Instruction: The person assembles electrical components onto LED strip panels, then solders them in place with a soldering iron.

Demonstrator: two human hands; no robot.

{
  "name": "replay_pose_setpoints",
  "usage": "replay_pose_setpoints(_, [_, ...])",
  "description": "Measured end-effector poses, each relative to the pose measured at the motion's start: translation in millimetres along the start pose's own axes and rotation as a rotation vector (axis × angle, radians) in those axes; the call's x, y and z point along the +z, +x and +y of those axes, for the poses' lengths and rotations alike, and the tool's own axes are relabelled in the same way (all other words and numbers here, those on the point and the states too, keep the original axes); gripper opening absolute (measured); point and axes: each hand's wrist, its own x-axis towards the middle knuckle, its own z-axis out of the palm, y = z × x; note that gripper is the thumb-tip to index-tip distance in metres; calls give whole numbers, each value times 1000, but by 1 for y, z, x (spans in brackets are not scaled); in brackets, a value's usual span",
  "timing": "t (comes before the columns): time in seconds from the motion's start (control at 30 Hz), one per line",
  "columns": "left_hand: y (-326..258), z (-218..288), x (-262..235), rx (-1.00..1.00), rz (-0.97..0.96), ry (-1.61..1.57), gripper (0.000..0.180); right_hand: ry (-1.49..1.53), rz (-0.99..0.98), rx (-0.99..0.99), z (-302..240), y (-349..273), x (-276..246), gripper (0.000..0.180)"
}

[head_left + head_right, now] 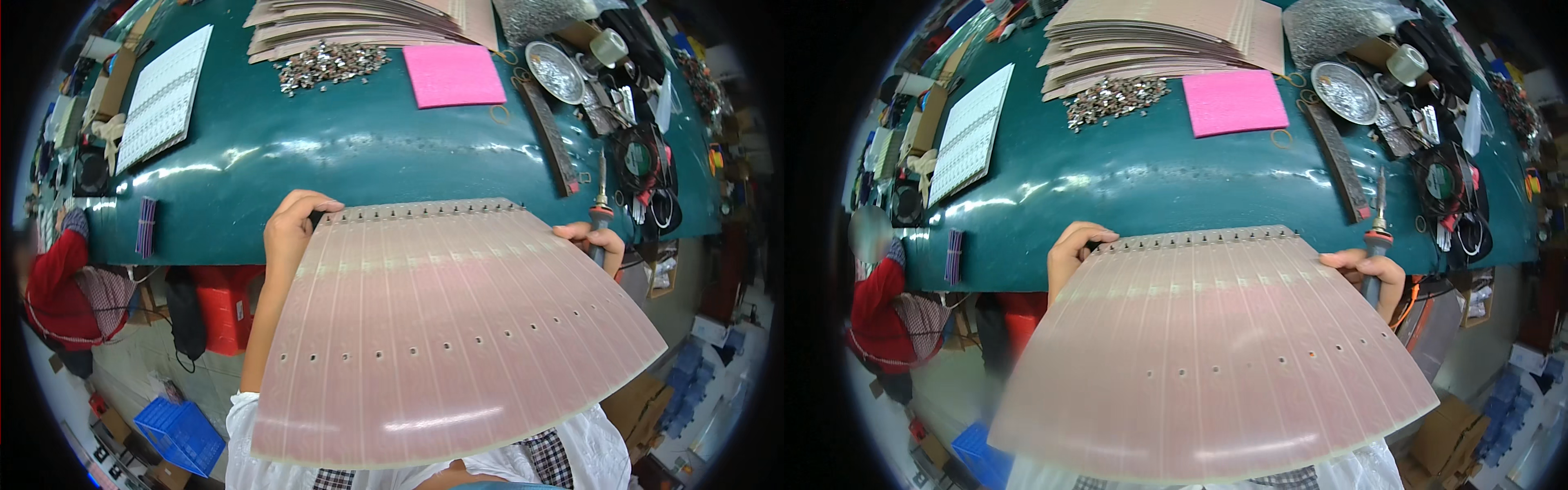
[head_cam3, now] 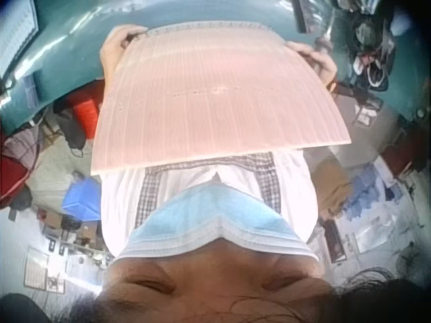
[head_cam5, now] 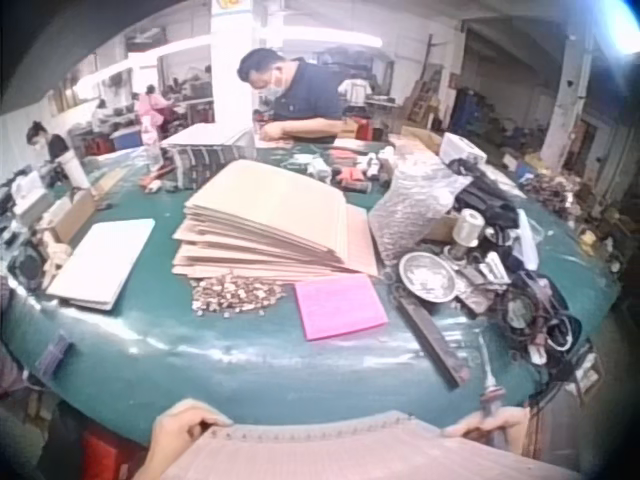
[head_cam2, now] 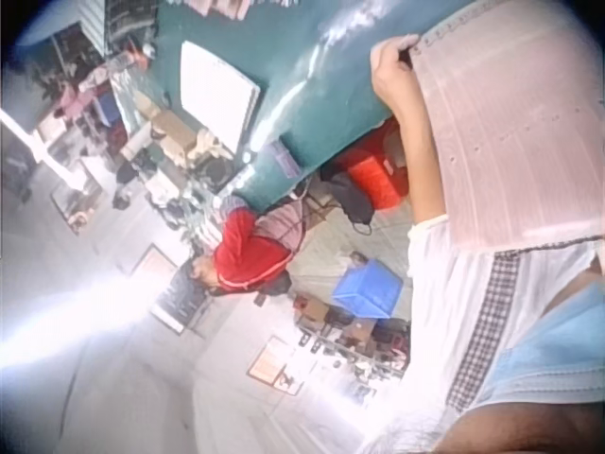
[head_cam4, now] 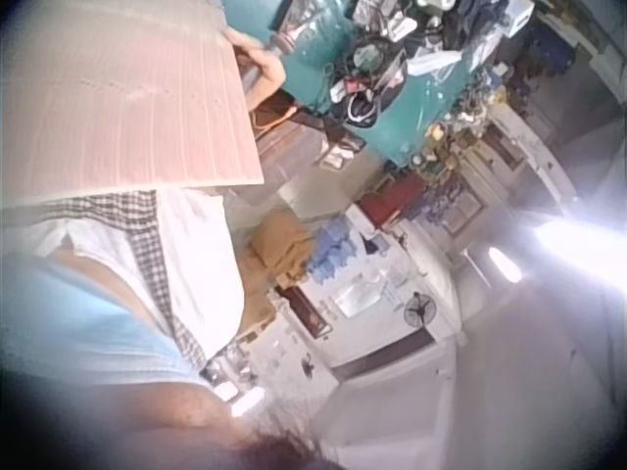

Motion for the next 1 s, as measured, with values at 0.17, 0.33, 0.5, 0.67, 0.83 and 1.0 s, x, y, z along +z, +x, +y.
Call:
replay_pose_setpoints(0.17, [3, 0, 1, -6, -7, -22, 25, -11, 2, -93, -1, 7, 9, 47])
replay_pose_setpoints(0.33, [8, 2, 1, -3, -21, -70, 18, -58, 69, -108, -2, 17, 15, 40])
replay_pose_setpoints(0.5, [-6, 2, -4, -245, -86, -616, 11, -228, 517, 20, -12, 55, 58, 30])
replay_pose_setpoints(0.67, [1, 36, -31, -251, 92, -891, 19, -61, 487, -50, -21, 76, 84, 35])
replay_pose_setpoints(0.83, [25, 31, -88, -285, 441, -876, 14, -106, 357, -122, -19, 87, 104, 29])
replay_pose_setpoints(1.0, [69, -45, -217, -224, 643, -649, 14, -208, 366, -148, -16, 81, 68, 27])
